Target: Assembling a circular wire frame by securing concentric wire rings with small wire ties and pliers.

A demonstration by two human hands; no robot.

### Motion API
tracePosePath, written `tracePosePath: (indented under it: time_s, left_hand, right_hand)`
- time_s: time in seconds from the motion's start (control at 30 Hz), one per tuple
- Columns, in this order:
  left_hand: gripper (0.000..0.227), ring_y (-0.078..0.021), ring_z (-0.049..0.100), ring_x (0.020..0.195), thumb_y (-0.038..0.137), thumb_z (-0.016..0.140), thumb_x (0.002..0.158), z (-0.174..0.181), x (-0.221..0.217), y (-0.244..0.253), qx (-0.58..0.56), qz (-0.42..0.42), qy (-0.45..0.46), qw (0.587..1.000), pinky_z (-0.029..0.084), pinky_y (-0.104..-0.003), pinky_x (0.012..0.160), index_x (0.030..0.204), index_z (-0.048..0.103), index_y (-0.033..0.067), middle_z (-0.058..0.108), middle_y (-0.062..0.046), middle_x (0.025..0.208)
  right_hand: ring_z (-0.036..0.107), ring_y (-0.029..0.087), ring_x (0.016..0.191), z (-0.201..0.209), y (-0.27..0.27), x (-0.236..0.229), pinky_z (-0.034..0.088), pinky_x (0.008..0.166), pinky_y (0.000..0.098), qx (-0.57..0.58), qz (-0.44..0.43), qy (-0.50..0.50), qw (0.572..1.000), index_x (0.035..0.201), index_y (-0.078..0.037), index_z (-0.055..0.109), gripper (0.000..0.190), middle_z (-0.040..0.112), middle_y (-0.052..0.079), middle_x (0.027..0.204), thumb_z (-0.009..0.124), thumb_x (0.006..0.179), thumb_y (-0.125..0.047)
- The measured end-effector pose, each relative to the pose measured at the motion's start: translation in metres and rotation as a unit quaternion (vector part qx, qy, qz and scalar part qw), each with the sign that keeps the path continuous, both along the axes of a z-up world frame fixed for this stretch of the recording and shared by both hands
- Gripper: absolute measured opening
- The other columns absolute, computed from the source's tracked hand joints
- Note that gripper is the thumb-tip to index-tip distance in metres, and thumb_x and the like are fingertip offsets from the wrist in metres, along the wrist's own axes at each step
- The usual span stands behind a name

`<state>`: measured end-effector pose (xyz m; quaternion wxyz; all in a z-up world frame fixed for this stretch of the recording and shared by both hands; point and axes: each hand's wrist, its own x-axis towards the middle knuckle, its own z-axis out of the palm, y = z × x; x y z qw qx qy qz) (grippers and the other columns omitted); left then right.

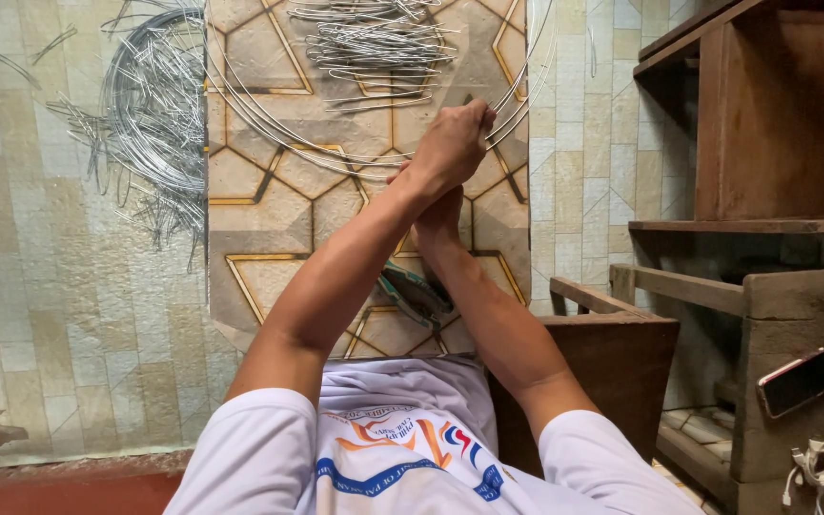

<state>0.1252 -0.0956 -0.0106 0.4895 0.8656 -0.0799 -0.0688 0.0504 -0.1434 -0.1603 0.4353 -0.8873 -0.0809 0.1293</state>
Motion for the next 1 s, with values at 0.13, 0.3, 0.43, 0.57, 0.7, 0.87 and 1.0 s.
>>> tracePosePath:
  time_s: [0.13, 0.3, 0.43, 0.57, 0.7, 0.87, 1.0]
  left_hand:
    - [0.019, -0.0453, 0.072, 0.086, 0.025, 0.052, 0.098, -0.010, 0.005, -0.001, 0.005, -0.006, -0.008, 1.000, 0.057, -0.057, 0.072, 0.090, 0.062, 0.0105, 0.069, -0.021, 0.080]
    - [0.022, -0.0520, 0.069, 0.091, 0.019, 0.046, 0.101, 0.006, 0.004, 0.008, 0.010, -0.078, -0.001, 0.997, 0.057, -0.060, 0.076, 0.100, 0.062, 0.0033, 0.069, -0.027, 0.087]
    - [0.019, -0.0510, 0.070, 0.092, 0.018, 0.049, 0.100, 0.001, 0.001, 0.009, 0.035, -0.079, -0.009, 0.996, 0.058, -0.059, 0.077, 0.101, 0.060, 0.0022, 0.068, -0.027, 0.090]
    - [0.012, -0.0510, 0.071, 0.089, 0.011, 0.054, 0.097, -0.018, 0.001, 0.006, 0.088, -0.108, -0.057, 0.989, 0.059, -0.061, 0.075, 0.101, 0.058, 0.0004, 0.067, -0.026, 0.088]
    - [0.014, -0.0485, 0.073, 0.083, 0.016, 0.050, 0.098, -0.009, -0.001, 0.007, 0.111, -0.085, -0.031, 0.990, 0.059, -0.060, 0.073, 0.097, 0.057, 0.0037, 0.068, -0.022, 0.080]
    - [0.020, -0.0510, 0.072, 0.084, 0.022, 0.050, 0.102, 0.022, -0.009, 0.010, 0.008, -0.022, 0.004, 1.000, 0.056, -0.064, 0.074, 0.105, 0.058, 0.0041, 0.070, -0.025, 0.081]
    - [0.018, -0.0484, 0.072, 0.086, 0.026, 0.055, 0.100, -0.001, -0.002, 0.009, -0.026, -0.001, -0.014, 1.000, 0.058, -0.060, 0.074, 0.102, 0.064, 0.0109, 0.071, -0.023, 0.080]
  right_hand:
    - [0.069, 0.038, 0.066, 0.003, 0.002, 0.000, 0.051, 0.062, 0.0474, 0.013, 0.002, 0.001, 1.000, 0.089, -0.003, 0.061, 0.021, 0.067, 0.019, 0.071, 0.074, 0.081, -0.016]
    - [0.070, 0.039, 0.065, 0.005, 0.007, 0.002, 0.052, 0.061, 0.0474, 0.038, -0.008, 0.007, 0.999, 0.092, -0.002, 0.061, 0.024, 0.067, 0.020, 0.071, 0.076, 0.080, -0.016]
    - [0.070, 0.039, 0.065, 0.009, 0.007, 0.002, 0.053, 0.060, 0.0473, 0.050, -0.015, 0.005, 0.999, 0.093, -0.001, 0.061, 0.026, 0.067, 0.021, 0.072, 0.078, 0.080, -0.016]
    - [0.070, 0.039, 0.064, 0.010, 0.006, -0.004, 0.053, 0.059, 0.0473, 0.069, -0.022, 0.011, 0.997, 0.095, 0.000, 0.061, 0.028, 0.067, 0.022, 0.072, 0.079, 0.079, -0.015]
    - [0.070, 0.040, 0.064, 0.011, 0.004, -0.006, 0.054, 0.057, 0.0473, 0.086, -0.026, 0.018, 0.996, 0.096, 0.001, 0.062, 0.031, 0.067, 0.022, 0.073, 0.081, 0.078, -0.015]
    - [0.070, 0.040, 0.063, 0.011, 0.005, -0.005, 0.055, 0.056, 0.0473, 0.104, -0.033, 0.025, 0.994, 0.098, 0.001, 0.062, 0.033, 0.067, 0.023, 0.073, 0.083, 0.077, -0.015]
    - [0.071, 0.040, 0.063, 0.012, 0.006, -0.006, 0.056, 0.055, 0.0472, 0.123, -0.037, 0.032, 0.991, 0.100, 0.002, 0.062, 0.036, 0.067, 0.024, 0.073, 0.084, 0.077, -0.014]
